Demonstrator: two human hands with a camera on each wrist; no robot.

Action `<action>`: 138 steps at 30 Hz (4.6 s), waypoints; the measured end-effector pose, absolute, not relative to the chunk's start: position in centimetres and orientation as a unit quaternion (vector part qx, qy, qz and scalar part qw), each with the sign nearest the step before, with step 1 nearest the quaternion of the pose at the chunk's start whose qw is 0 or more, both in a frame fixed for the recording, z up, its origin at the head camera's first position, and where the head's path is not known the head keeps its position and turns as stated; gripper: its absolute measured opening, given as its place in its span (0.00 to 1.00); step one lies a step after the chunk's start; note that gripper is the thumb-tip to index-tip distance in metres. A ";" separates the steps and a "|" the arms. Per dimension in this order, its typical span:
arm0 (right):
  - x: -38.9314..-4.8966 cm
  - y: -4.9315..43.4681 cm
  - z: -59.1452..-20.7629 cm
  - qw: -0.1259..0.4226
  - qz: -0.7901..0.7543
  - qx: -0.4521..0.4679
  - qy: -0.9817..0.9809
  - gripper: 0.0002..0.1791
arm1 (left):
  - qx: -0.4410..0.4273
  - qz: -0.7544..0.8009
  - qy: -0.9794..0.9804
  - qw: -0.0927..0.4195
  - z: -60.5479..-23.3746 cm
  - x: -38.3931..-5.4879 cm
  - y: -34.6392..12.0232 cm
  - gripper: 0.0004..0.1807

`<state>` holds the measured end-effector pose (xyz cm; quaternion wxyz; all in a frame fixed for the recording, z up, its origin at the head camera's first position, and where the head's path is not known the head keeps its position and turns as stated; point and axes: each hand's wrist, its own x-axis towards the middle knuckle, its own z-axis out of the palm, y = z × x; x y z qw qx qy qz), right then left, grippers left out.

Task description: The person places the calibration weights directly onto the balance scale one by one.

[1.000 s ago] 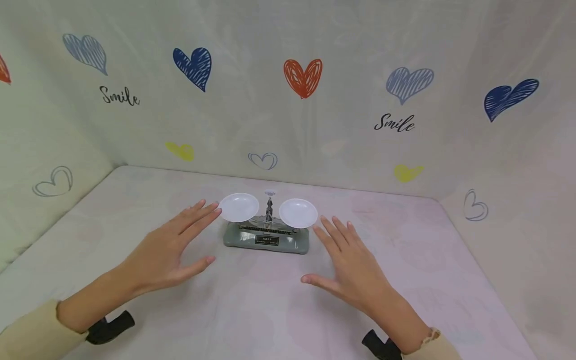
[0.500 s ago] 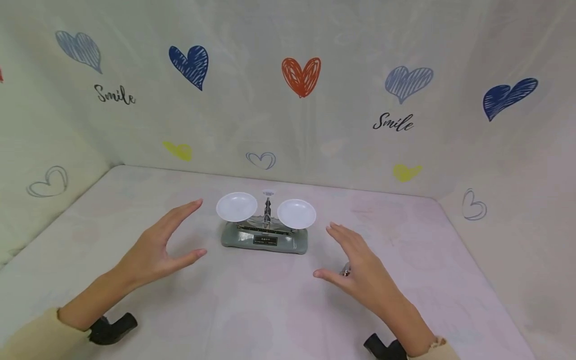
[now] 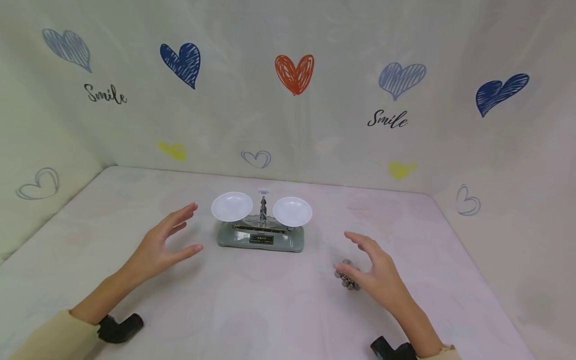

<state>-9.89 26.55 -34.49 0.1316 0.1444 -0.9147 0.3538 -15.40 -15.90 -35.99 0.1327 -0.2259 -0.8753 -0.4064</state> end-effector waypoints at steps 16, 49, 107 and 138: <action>-10.0 30.1 -36.6 0.042 0.492 0.115 -0.862 0.24 | -0.221 -0.505 -0.834 -0.020 -37.0 -18.1 -15.9 0.45; -10.4 32.3 -39.0 -0.075 0.487 0.049 -0.869 0.23 | -0.209 -0.468 -0.847 -0.139 -38.8 -21.7 -13.8 0.40; -11.1 31.9 -39.5 0.035 0.408 0.127 -0.903 0.08 | -0.184 -0.473 -0.847 -0.158 -39.1 -21.9 -13.5 0.41; -12.9 30.5 -36.4 0.099 0.390 0.169 -0.900 0.08 | -0.167 -0.478 -0.846 -0.167 -39.2 -22.0 -13.5 0.40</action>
